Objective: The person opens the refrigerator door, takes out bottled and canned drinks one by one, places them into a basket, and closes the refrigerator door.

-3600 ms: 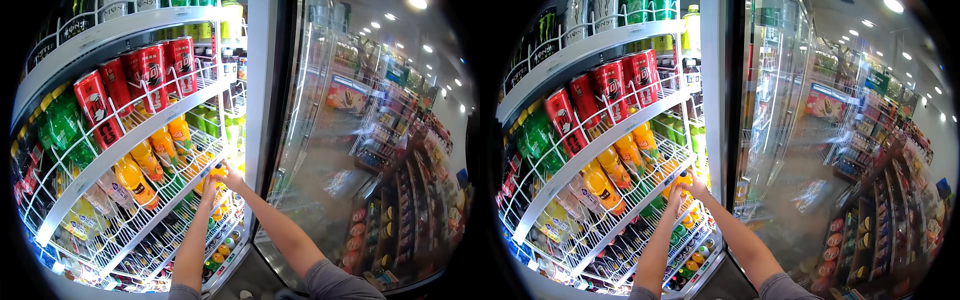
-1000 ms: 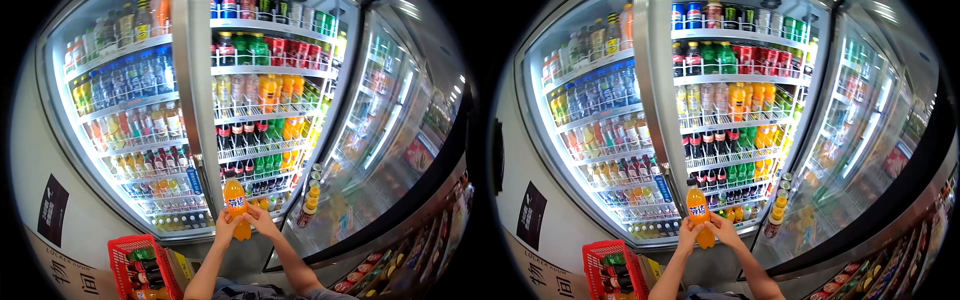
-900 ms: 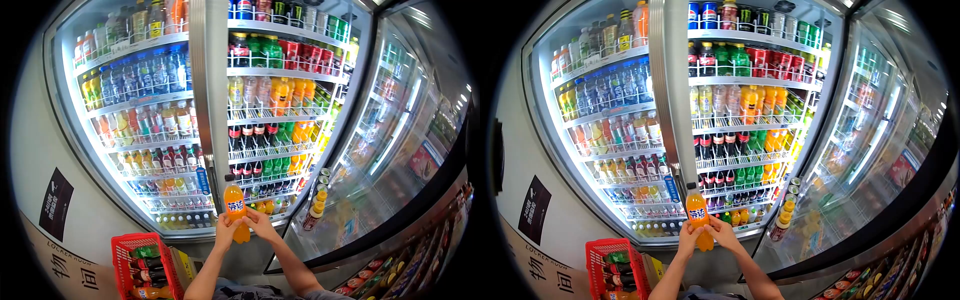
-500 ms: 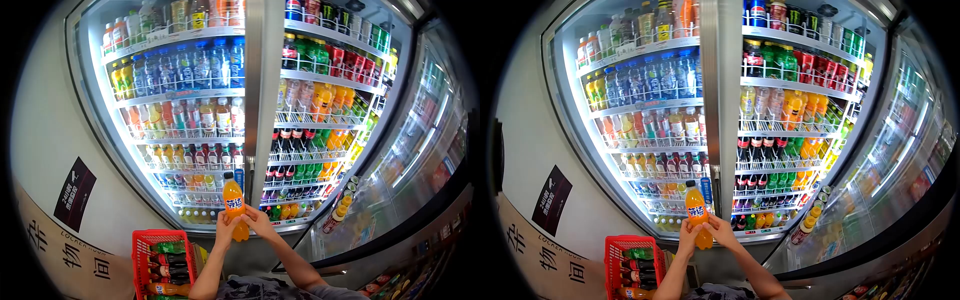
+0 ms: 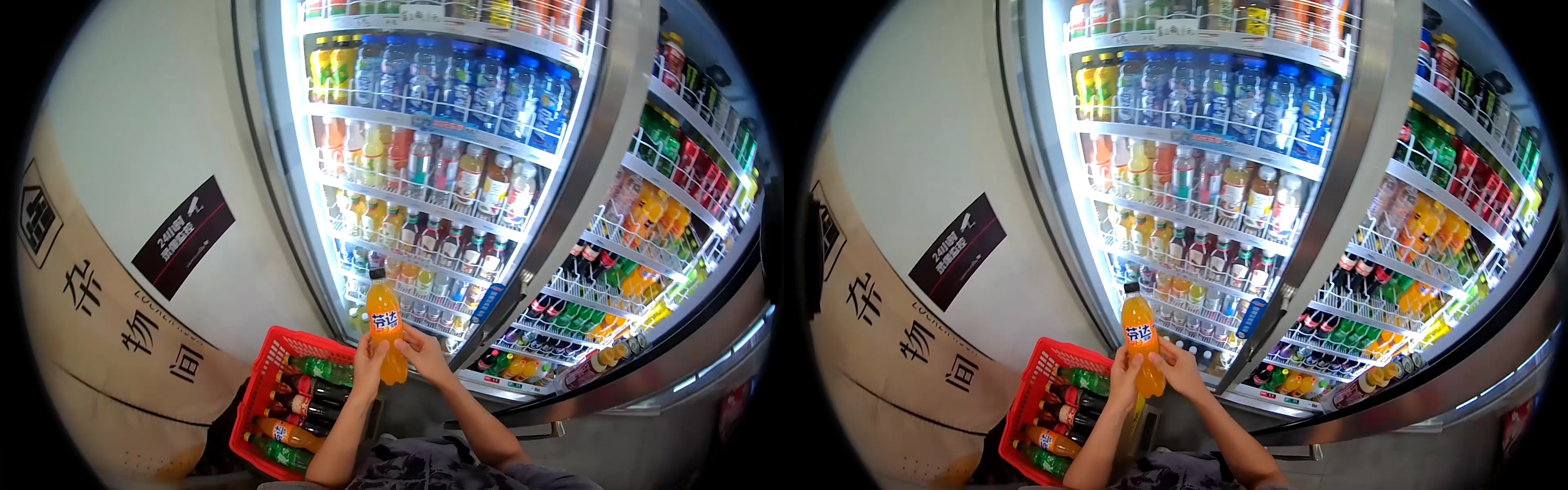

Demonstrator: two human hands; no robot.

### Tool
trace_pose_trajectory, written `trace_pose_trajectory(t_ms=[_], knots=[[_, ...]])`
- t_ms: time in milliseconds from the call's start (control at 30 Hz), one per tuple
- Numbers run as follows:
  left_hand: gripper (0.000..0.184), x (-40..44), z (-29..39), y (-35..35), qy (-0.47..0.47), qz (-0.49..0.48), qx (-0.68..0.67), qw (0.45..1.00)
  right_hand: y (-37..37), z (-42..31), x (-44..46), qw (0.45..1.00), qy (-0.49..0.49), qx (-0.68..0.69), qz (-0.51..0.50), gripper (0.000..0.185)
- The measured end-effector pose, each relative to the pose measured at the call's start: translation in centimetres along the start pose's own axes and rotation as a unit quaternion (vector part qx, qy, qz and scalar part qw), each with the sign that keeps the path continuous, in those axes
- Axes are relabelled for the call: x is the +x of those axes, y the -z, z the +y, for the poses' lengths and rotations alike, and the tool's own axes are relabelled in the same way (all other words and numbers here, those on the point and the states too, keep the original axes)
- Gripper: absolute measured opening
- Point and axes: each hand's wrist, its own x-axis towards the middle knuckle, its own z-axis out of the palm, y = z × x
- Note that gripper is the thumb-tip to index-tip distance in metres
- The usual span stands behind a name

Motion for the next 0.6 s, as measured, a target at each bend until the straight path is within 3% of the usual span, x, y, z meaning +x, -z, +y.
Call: trace_pose_trajectory(t_ms=[200, 333, 600], knots=[[0.04, 0.0, 0.3, 3.7, -0.077, 0.094, 0.041, 0.992, -3.2, 0.8, 3.9, 0.989, -0.057, -0.048, -0.128, 0.054], [0.038, -1.1, 2.1, 5.1, -0.091, 0.193, 0.041, 0.976, -6.5, 2.3, 5.9, 0.981, -0.044, 0.035, -0.188, 0.051], [0.038, -4.3, 2.9, 7.5, -0.103, 0.332, 0.047, 0.936, -10.9, 3.2, 7.4, 0.935, -0.102, 0.012, -0.34, 0.053]])
